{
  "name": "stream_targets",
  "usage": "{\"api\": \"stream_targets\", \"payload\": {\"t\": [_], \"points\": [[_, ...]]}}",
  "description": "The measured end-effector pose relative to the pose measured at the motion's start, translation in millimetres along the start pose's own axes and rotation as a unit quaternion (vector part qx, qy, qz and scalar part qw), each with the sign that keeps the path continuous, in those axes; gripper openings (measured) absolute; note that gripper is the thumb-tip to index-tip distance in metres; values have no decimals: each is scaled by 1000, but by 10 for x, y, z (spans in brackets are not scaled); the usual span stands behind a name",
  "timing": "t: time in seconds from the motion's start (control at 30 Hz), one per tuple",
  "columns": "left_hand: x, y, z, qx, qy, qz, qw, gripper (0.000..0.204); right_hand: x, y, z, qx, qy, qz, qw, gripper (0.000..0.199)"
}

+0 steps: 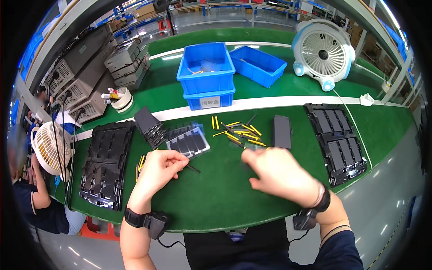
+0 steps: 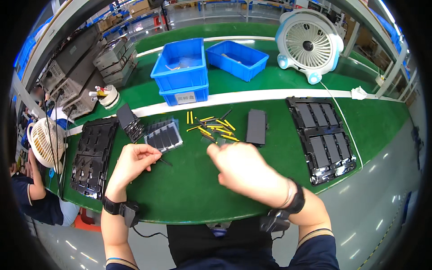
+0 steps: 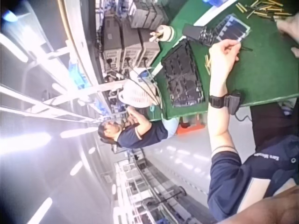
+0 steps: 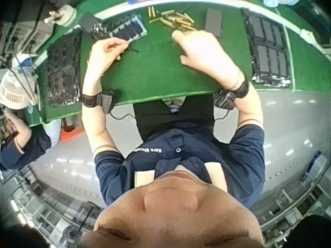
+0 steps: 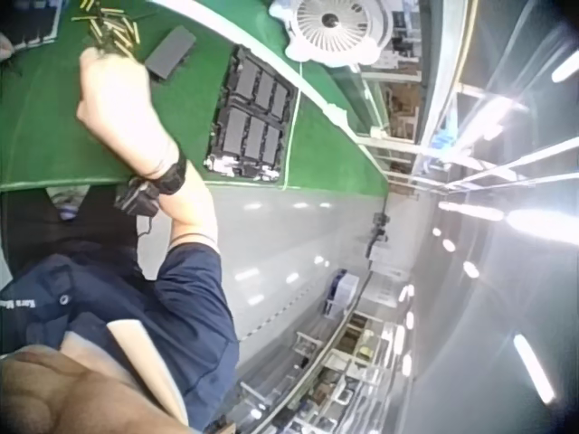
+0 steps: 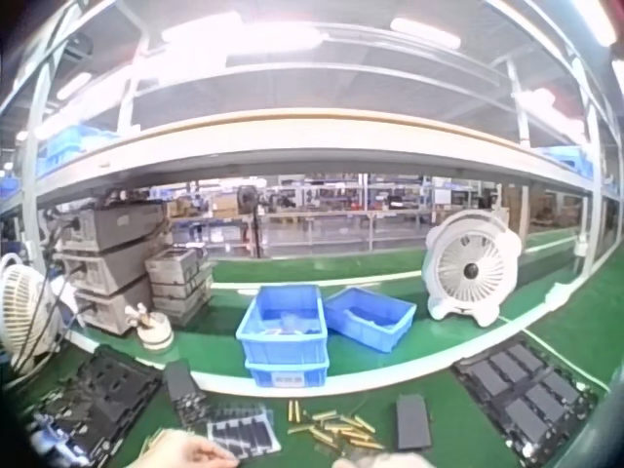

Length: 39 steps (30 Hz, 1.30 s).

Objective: Applying black adhesive labels or films to a small rectangular electronic module at an assembly workbench.

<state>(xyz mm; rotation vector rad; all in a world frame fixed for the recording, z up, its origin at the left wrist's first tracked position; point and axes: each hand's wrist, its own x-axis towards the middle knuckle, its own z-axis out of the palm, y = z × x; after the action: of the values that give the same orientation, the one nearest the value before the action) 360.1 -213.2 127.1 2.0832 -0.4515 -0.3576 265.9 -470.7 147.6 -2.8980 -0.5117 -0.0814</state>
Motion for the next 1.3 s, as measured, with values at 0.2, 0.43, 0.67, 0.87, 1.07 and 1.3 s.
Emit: {"api": "stream_targets", "payload": {"t": [0.2,0.43,0.67,0.87,1.07,1.3], "points": [[-13,25,16,55,-41,-9,998,14,-1,-165,278,-147,92,-38,984,21],[-46,101,23,60,-15,118,991,19,58,107,-176,272,151,-1,950,13],[-117,277,195,-169,-126,136,968,24,170,-50,151,638,-41,14,769,17],[-91,92,266,-302,-145,72,939,18,262,-128,347,693,-59,21,718,19],[-86,111,270,-209,-108,119,965,9,254,-82,401,704,-100,36,702,20],[-63,103,245,-103,-100,203,969,9,220,-75,215,610,-105,9,785,22]]}}
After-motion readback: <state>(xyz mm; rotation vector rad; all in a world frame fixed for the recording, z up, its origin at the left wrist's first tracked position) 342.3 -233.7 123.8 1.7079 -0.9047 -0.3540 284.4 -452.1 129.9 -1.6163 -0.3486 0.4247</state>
